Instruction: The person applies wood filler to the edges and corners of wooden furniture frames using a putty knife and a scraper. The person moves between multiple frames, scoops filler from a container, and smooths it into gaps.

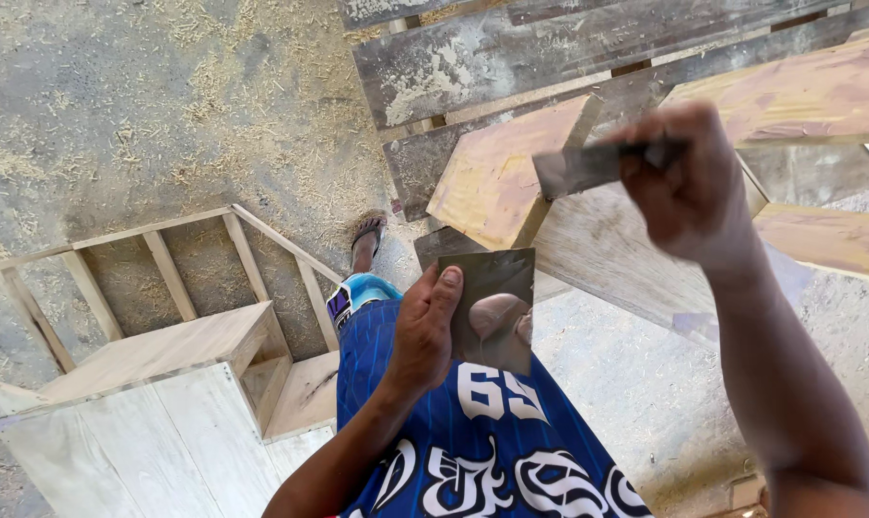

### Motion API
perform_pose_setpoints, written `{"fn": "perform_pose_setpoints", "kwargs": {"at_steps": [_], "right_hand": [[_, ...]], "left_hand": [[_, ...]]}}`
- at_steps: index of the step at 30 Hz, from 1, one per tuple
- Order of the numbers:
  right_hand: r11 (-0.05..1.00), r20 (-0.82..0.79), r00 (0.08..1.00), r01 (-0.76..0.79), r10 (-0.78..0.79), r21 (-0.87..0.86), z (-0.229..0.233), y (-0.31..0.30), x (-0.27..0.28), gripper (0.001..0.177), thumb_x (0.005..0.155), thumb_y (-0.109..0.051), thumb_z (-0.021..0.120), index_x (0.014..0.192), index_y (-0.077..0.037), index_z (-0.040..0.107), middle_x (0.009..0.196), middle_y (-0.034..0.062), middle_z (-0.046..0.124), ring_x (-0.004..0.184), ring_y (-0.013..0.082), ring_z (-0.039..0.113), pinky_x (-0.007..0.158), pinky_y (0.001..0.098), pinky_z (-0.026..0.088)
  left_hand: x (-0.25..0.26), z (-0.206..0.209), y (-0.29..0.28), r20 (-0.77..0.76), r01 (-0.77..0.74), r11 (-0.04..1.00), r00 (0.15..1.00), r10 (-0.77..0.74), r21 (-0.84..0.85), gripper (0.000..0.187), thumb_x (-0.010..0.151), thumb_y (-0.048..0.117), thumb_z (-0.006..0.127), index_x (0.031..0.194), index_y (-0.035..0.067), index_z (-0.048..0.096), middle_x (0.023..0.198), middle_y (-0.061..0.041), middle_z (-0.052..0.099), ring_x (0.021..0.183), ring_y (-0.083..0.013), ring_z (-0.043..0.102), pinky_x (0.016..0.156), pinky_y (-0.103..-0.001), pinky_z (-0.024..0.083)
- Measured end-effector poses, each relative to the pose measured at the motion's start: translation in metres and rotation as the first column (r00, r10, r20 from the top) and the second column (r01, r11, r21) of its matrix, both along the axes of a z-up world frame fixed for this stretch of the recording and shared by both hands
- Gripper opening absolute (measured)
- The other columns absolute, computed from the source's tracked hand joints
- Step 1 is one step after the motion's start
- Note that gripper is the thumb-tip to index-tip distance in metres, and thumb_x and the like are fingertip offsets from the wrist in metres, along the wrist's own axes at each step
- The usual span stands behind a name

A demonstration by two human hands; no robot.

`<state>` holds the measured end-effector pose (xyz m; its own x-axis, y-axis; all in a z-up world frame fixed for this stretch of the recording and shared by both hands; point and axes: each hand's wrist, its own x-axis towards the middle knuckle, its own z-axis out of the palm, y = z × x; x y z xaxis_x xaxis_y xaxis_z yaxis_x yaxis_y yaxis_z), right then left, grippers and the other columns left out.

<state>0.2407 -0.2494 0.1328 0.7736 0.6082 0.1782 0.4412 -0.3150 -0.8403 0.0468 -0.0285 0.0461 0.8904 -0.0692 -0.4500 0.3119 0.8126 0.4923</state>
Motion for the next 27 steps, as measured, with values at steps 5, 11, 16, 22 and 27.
{"fn": "perform_pose_setpoints", "kwargs": {"at_steps": [5,11,16,22,27], "right_hand": [[0.984,-0.361,0.929,-0.015,0.078,0.175,-0.02,0.002,0.021,0.021,0.104,0.008,0.055,0.121,-0.001,0.047,0.094,-0.001,0.05,0.079,0.0033,0.047,0.067,0.0209,0.041],[0.911,-0.661,0.747,0.321,-0.076,0.258,-0.017,0.007,0.022,0.022,0.097,0.003,0.055,0.119,-0.001,0.053,0.099,0.0046,0.059,0.086,0.009,0.057,0.077,0.0253,0.051],[0.704,-0.662,0.699,0.613,-0.27,0.36,0.0,-0.008,0.005,0.026,0.094,0.006,0.05,0.119,0.005,0.058,0.1,0.0083,0.062,0.086,0.0131,0.062,0.082,0.0259,0.056],[0.861,0.029,0.861,0.509,-0.508,-0.007,0.02,-0.029,-0.043,0.024,0.097,0.01,0.056,0.119,0.003,0.053,0.098,0.0036,0.057,0.082,0.0025,0.052,0.07,0.0173,0.047],[0.916,-0.329,0.855,0.382,-0.401,-0.124,0.02,-0.016,-0.059,0.018,0.093,0.002,0.051,0.092,0.0,0.069,0.085,0.0042,0.07,0.077,0.0052,0.058,0.069,0.0205,0.046]], "left_hand": [[0.0,-0.006,-0.01,0.006,-0.011,1.0,1.0,0.011,-0.011,0.034,0.111,0.025,0.046,0.125,-0.003,0.059,0.112,-0.01,0.069,0.1,-0.0153,0.066,0.089,-0.028,0.056],[0.003,-0.005,-0.012,0.067,0.033,0.989,0.997,-0.043,0.147,0.037,0.114,0.026,0.045,0.128,-0.005,0.06,0.113,-0.011,0.069,0.099,-0.0144,0.064,0.088,-0.027,0.055],[0.009,-0.005,-0.006,0.046,0.042,0.999,0.998,-0.043,0.022,0.037,0.11,0.026,0.045,0.13,-0.003,0.057,0.114,-0.01,0.069,0.101,-0.0151,0.066,0.089,-0.028,0.056],[0.007,0.002,0.027,0.024,0.08,0.996,0.996,-0.081,0.034,0.038,0.111,0.026,0.045,0.128,-0.005,0.057,0.112,-0.014,0.069,0.098,-0.0182,0.069,0.086,-0.031,0.058],[0.016,-0.001,0.066,-0.02,0.171,0.984,0.985,-0.17,0.047,0.037,0.109,0.026,0.047,0.127,-0.004,0.058,0.11,-0.014,0.069,0.095,-0.0192,0.07,0.083,-0.031,0.06]]}}
